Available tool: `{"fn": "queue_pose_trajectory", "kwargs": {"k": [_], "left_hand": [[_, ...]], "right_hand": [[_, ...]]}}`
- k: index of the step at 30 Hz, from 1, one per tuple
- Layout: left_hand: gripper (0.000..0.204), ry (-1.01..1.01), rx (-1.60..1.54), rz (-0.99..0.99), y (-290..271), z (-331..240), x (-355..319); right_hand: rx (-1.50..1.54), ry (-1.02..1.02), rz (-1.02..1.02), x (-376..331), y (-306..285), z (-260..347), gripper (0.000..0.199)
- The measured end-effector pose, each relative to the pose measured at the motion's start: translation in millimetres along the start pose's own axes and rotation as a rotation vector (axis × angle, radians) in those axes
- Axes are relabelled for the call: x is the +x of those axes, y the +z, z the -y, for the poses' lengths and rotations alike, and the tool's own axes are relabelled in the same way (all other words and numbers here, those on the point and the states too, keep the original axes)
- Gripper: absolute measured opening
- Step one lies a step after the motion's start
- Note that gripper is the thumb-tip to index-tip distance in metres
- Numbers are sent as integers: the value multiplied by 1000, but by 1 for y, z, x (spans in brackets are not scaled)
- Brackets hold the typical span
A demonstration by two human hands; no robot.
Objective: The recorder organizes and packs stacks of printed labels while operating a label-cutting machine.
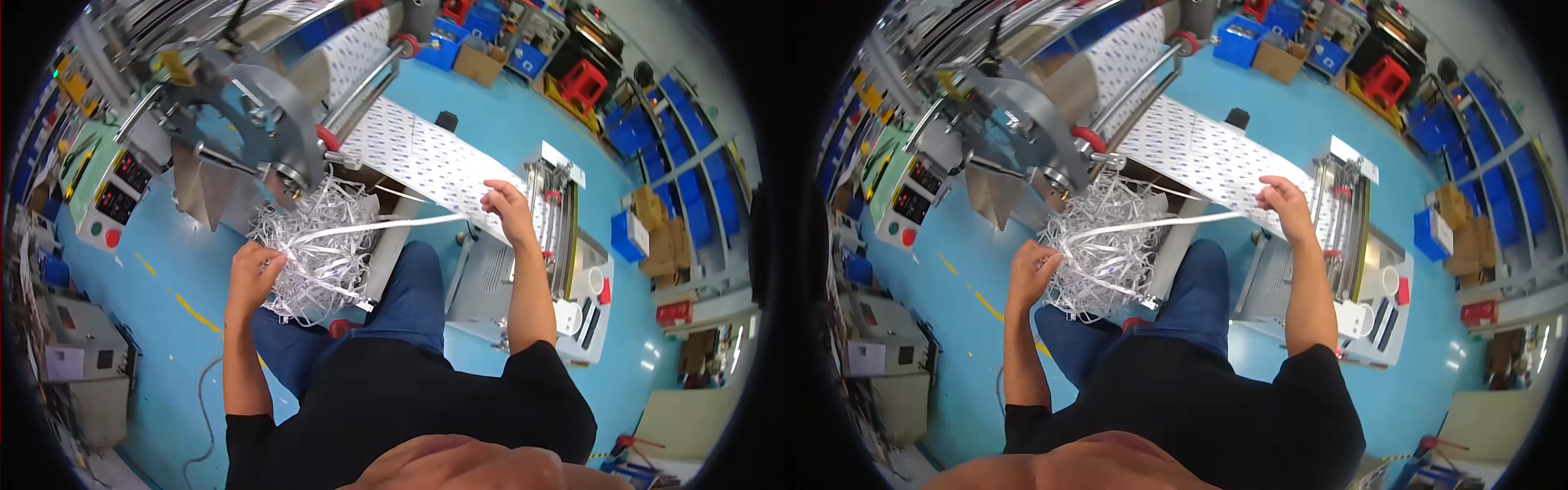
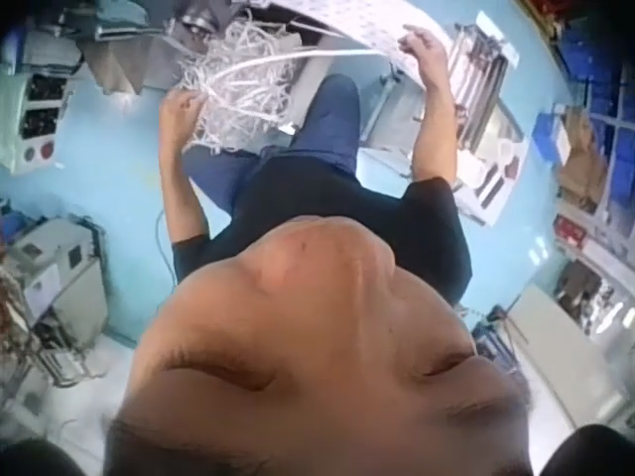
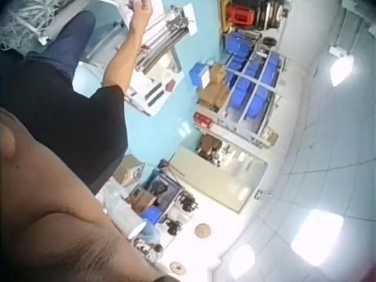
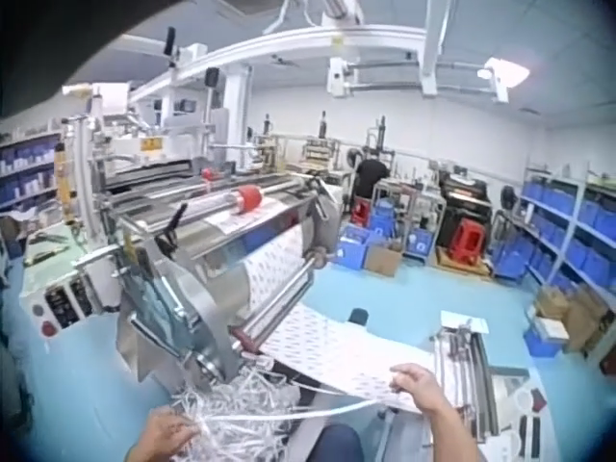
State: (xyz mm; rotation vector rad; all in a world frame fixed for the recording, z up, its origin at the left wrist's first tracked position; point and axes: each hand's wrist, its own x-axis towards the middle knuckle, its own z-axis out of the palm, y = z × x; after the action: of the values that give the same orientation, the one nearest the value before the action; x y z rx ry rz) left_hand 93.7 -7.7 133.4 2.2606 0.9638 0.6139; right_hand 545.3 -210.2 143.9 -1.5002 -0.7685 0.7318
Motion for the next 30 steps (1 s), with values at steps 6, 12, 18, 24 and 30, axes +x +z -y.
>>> {"fn": "queue_pose_trajectory", "kwargs": {"k": [6,12,18,24,30], "left_hand": [[8,16,-66,-230,15,13,-17],[6,-95,-127,-258,-7,66,-46],[17,-382,-562,-411,-24,130,-72],[18,-646,-822,-574,0,139,-65],[17,-507,-574,-707,12,164,-55]], "right_hand": [[-115,-10,84,-11,4,3,25],[-196,-19,93,-13,6,1,27],[-374,15,120,-17,15,11,28],[-453,-14,102,-17,16,13,28],[-508,-50,77,-18,17,12,26]]}}
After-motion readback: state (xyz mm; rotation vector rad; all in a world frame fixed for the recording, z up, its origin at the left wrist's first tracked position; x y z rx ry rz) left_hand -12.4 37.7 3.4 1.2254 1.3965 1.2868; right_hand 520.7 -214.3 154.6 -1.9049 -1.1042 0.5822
